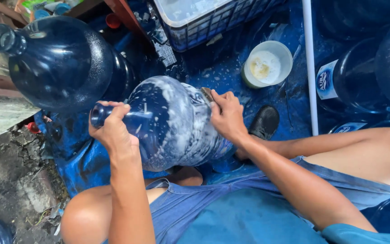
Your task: Scrubbing the exterior of large plastic water jugs with a sponge and soapy water to clean them.
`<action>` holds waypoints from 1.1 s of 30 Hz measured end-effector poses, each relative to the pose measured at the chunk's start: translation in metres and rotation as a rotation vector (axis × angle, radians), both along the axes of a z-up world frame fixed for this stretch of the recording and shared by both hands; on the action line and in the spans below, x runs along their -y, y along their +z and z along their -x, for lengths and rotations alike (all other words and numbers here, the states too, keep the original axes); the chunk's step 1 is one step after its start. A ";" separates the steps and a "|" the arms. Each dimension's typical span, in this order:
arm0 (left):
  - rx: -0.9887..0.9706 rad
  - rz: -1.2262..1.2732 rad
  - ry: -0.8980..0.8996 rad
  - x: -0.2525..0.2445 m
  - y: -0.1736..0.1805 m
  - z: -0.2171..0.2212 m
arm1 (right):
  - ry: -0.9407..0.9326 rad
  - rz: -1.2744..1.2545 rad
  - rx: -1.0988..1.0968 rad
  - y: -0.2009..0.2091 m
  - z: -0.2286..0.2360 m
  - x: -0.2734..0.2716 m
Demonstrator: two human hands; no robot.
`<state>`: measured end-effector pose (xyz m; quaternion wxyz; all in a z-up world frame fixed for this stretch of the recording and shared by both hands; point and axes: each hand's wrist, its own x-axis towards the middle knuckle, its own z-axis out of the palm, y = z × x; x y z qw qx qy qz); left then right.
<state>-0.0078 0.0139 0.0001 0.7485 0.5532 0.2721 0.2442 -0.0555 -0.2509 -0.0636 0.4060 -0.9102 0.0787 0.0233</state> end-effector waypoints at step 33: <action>0.045 0.010 -0.141 -0.021 -0.020 -0.010 | 0.071 -0.240 0.218 -0.051 -0.025 0.042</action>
